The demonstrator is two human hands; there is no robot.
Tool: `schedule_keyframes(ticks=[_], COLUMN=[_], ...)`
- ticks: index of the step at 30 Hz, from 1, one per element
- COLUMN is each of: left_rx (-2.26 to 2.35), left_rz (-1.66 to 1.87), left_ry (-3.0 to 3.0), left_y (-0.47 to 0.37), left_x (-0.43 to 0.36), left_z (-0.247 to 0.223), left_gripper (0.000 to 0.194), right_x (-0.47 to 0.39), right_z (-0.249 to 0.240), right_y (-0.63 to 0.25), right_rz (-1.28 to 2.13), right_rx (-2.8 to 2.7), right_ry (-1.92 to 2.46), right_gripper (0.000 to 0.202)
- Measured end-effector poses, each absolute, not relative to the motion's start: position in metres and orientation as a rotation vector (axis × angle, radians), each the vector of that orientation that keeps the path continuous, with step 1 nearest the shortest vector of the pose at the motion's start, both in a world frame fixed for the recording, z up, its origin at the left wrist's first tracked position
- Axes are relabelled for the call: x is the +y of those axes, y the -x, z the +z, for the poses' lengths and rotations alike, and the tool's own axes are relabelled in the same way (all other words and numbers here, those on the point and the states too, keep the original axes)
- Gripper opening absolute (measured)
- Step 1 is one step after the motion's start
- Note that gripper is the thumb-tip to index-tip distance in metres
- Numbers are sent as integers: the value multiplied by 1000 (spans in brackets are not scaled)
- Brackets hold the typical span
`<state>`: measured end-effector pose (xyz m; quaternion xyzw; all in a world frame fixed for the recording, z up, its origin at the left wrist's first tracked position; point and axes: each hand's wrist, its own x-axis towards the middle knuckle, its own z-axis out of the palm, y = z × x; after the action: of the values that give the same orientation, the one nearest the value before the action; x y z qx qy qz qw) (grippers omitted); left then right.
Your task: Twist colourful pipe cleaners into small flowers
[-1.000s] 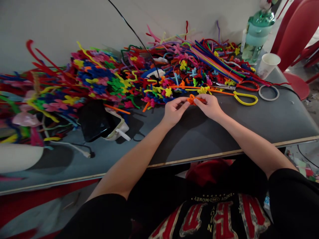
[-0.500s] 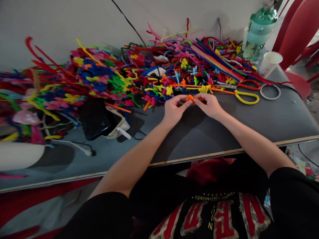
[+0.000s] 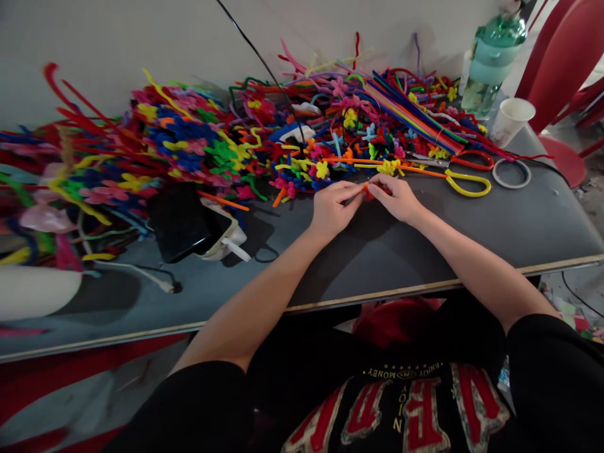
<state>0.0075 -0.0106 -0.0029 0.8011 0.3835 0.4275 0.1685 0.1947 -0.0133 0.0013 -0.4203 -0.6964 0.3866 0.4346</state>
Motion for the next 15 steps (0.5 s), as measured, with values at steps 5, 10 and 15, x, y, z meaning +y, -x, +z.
schedule_keyframes(ticks=[5,10,15], left_rx=[1143,1123,1088], left_rz=[1204,1285,1310], left_ry=[-2442,-2109,-1701], left_y=[-8,-13,-18], left_x=[-10,-12,-9], left_z=[-3,-1,-6], left_gripper=[30,24,18], right_x=[-17,-21,-19], right_z=[4,8,8], right_y=[-192,-188,-186], right_rz=[752,759,944], right_rx=[-1801,-1691,-1613], right_ry=[1182,1137,1027], right_gripper=[29,25,34])
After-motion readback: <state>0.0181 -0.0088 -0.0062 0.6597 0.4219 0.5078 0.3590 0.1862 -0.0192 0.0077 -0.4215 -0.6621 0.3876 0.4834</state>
